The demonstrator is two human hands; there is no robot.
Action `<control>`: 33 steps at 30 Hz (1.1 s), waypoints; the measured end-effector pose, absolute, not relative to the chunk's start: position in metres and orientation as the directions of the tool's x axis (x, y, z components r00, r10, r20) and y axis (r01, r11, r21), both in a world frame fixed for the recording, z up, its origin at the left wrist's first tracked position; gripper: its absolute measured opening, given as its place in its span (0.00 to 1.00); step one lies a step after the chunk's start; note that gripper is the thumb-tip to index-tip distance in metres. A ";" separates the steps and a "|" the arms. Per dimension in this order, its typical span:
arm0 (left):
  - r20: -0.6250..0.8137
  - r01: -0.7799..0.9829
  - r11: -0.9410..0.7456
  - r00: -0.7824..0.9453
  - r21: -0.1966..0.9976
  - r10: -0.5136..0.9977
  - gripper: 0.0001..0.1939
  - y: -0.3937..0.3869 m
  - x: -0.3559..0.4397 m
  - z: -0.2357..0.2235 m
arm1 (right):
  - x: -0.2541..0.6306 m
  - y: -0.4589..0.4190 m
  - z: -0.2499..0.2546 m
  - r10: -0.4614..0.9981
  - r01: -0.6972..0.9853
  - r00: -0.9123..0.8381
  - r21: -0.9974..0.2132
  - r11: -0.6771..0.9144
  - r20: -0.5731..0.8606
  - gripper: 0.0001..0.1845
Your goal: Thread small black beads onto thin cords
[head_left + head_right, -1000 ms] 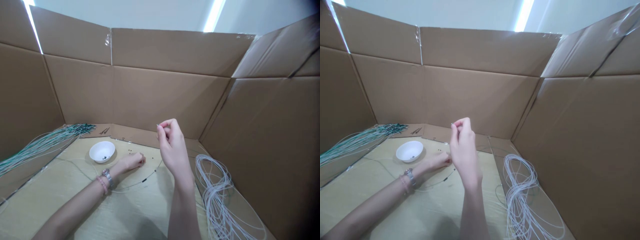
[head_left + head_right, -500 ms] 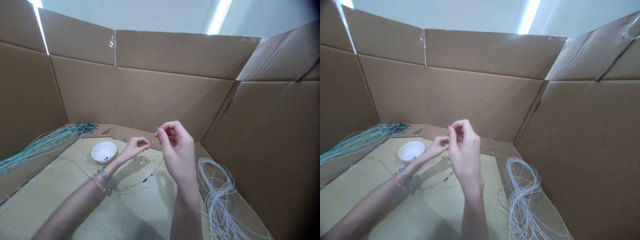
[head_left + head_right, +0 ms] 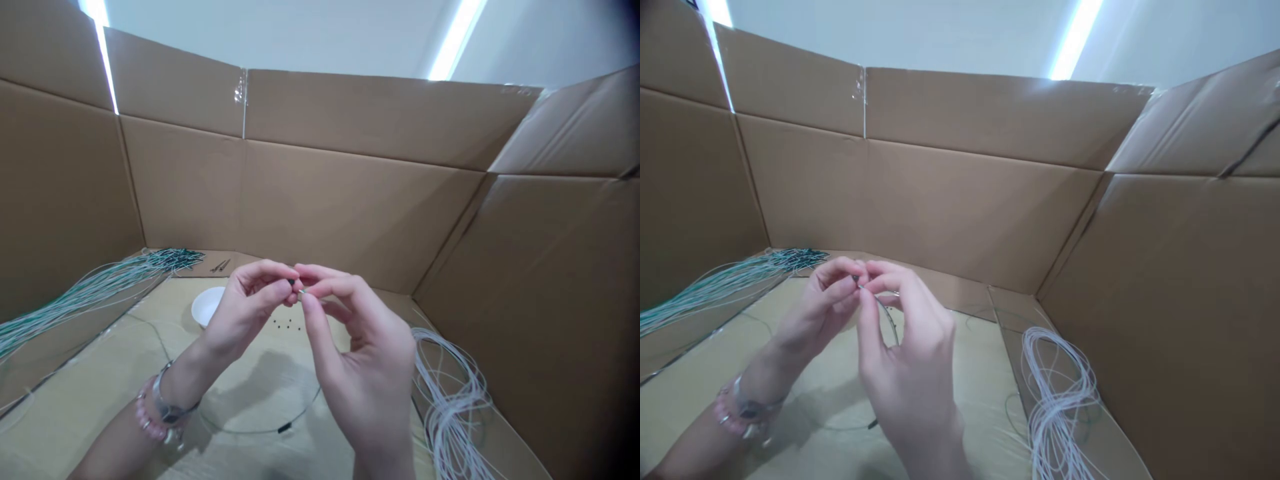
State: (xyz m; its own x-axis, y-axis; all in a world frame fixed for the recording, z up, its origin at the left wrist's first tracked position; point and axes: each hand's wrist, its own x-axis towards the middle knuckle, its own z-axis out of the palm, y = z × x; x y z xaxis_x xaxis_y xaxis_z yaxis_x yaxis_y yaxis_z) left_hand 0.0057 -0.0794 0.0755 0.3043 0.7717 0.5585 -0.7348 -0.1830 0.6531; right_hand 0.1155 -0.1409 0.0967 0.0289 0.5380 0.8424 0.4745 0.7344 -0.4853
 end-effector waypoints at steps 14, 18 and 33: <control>0.616 -0.679 -0.287 0.305 0.675 0.726 0.06 -0.083 -0.002 0.072 | 0.116 -0.142 0.096 0.518 0.445 0.021 -0.472 0.761 0.855 0.08; 0.667 -0.656 -0.368 0.284 0.659 0.688 0.07 -0.079 -0.004 0.071 | 0.118 -0.143 0.096 0.526 0.460 0.007 -0.470 0.753 0.850 0.09; 0.776 0.069 -0.785 0.122 0.615 0.618 0.01 -0.030 -0.009 0.064 | 0.114 -0.187 0.109 0.362 0.793 -0.370 0.088 0.603 0.856 0.10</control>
